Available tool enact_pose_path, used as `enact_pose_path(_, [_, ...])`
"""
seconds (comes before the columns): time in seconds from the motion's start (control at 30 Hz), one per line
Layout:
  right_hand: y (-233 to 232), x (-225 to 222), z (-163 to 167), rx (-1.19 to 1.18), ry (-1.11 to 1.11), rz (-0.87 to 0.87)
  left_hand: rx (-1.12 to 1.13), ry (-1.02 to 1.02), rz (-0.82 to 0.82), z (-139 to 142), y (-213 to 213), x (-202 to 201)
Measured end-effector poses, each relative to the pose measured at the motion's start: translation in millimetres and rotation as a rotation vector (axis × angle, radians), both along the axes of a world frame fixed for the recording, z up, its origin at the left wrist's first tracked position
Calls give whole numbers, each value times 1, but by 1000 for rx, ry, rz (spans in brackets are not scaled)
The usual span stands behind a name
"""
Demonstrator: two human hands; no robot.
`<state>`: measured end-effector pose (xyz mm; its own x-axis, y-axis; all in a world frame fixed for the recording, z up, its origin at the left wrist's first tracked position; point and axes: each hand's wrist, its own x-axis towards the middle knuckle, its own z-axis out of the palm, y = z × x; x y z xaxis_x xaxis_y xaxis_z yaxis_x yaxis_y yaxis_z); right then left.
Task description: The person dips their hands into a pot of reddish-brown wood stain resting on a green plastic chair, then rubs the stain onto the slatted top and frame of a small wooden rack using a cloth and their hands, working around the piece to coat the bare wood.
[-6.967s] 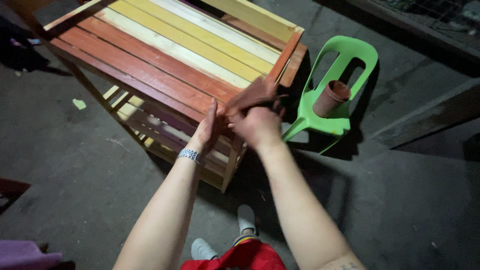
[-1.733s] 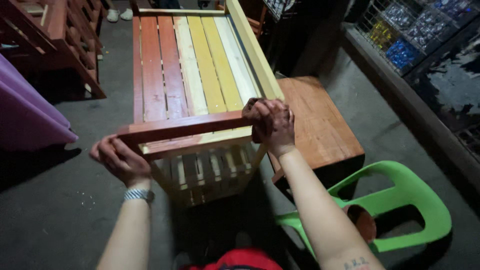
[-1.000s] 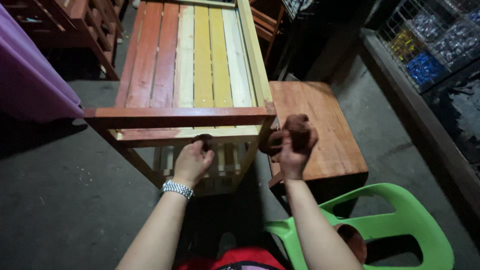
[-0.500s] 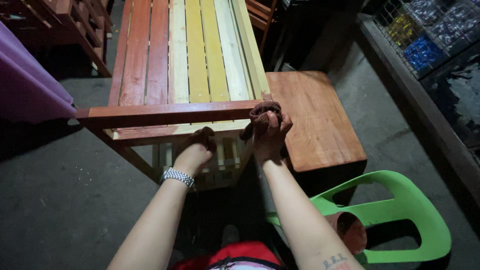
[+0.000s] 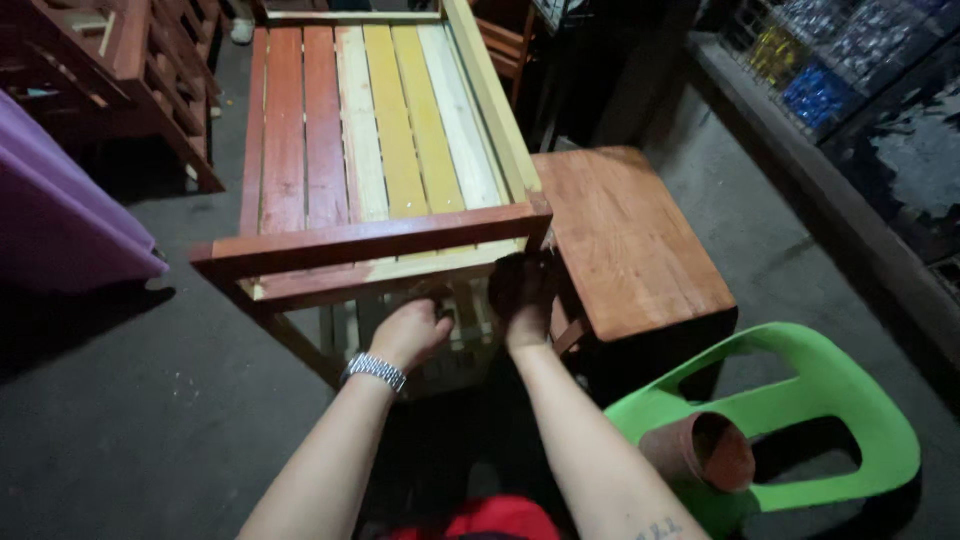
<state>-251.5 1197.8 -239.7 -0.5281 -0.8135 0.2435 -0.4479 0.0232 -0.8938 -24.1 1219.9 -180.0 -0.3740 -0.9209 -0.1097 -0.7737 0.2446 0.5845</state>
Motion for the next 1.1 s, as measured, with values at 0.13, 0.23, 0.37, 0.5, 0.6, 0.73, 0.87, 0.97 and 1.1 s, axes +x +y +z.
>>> enact_pose_path(0.13, [27, -15, -7, 304, 527, -51, 51, 22, 0, -4, 13, 5])
enact_pose_path(0.23, [39, -12, 12, -129, 510, -139, -23, 43, 4, -4, 14, 12])
enact_pose_path(0.37, [31, 3, 48, -441, 257, -186, 30, 47, 43, -5, 13, 35])
enact_pose_path(0.5, [6, 29, 75, -473, 290, -253, 130, -20, 112, -5, 9, 67])
enact_pose_path(0.6, [-1, 47, 81, -497, 246, -332, 95, -26, 151, -8, 7, 91])
enact_pose_path(0.73, [2, 75, 76, -467, 287, -308, 115, -1, 127, -13, 8, 113])
enact_pose_path(0.87, [7, 135, 66, -494, 290, -153, -96, 322, 108, -12, 15, 128])
enact_pose_path(0.97, [15, 187, 67, -448, 270, -48, 22, 167, 137, -10, 14, 142])
enact_pose_path(1.1, [21, 262, 78, -461, 333, 90, 195, -149, 246, -15, 11, 171])
